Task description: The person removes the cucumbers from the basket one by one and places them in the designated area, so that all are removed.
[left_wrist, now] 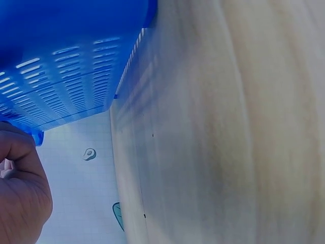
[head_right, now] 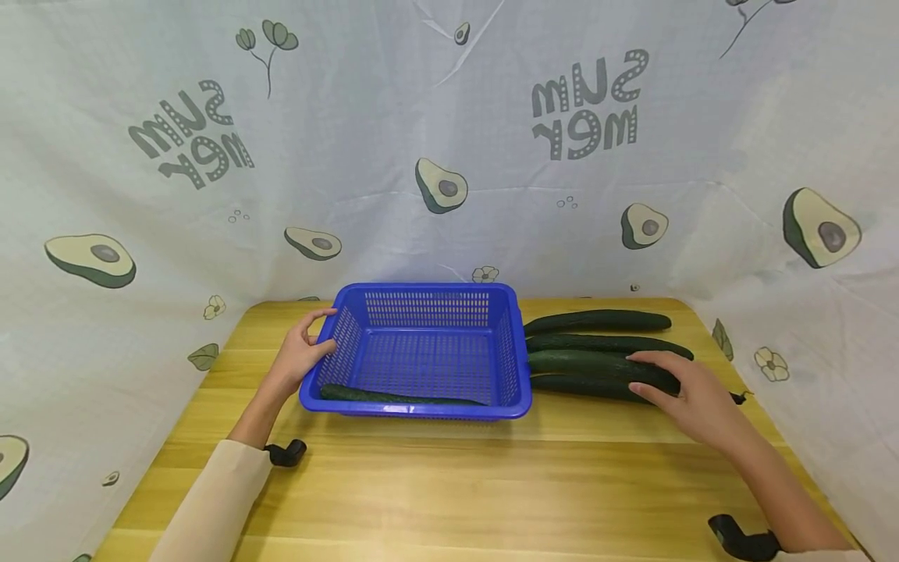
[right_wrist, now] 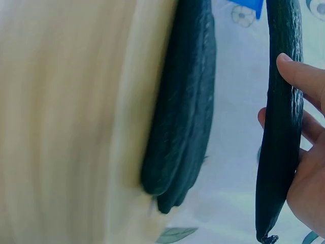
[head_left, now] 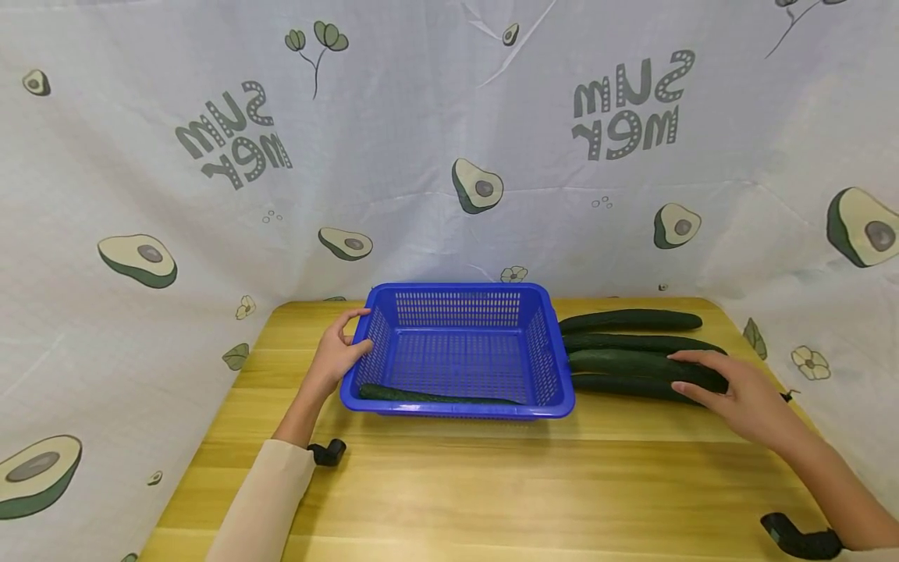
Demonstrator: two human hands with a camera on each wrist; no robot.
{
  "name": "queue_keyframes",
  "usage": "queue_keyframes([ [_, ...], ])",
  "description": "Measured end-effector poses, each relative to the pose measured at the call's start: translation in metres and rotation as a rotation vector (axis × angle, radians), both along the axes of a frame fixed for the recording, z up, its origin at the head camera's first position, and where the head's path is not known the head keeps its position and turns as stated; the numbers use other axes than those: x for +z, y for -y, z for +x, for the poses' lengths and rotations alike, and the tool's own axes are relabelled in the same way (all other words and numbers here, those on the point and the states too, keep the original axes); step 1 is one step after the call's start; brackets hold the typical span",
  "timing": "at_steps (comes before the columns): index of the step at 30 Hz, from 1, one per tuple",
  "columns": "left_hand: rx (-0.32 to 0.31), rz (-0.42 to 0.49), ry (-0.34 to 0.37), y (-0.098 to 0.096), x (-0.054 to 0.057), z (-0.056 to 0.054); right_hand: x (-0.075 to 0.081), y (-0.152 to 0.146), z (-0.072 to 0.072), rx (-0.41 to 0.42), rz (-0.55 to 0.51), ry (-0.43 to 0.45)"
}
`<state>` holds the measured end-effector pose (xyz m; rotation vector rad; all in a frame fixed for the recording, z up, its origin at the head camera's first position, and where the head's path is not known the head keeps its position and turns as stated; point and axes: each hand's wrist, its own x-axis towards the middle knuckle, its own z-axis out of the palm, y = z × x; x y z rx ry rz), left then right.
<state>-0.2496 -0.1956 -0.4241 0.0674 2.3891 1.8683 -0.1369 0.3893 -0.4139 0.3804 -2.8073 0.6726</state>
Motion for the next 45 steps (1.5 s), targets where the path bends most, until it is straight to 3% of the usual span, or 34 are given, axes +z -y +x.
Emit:
queue_keyframes([
  [5, -0.004, 0.008, 0.004, 0.0, -0.001, 0.0, -0.014, -0.011, 0.003, -0.013, 0.008, -0.015],
  [16, -0.009, 0.027, 0.009, 0.0, -0.001, -0.001, -0.047, -0.016, 0.008, 0.042, -0.001, 0.002],
  [21, -0.002, 0.044, 0.008, 0.004, -0.015, -0.011, -0.055, -0.014, 0.007, 0.077, -0.006, -0.007],
  [26, 0.005, 0.043, -0.014, 0.007, -0.028, -0.018, -0.06, -0.011, 0.005, 0.06, 0.005, 0.037],
  [31, 0.006, 0.031, -0.039, 0.007, -0.03, -0.018, -0.059, -0.011, 0.002, 0.041, 0.021, 0.104],
  [38, 0.006, 0.039, -0.044, 0.006, -0.031, -0.017, -0.057, -0.01, -0.008, 0.057, 0.045, 0.071],
  [45, 0.004, 0.047, -0.034, 0.007, -0.032, -0.017, -0.061, -0.009, -0.008, 0.067, 0.078, 0.071],
])
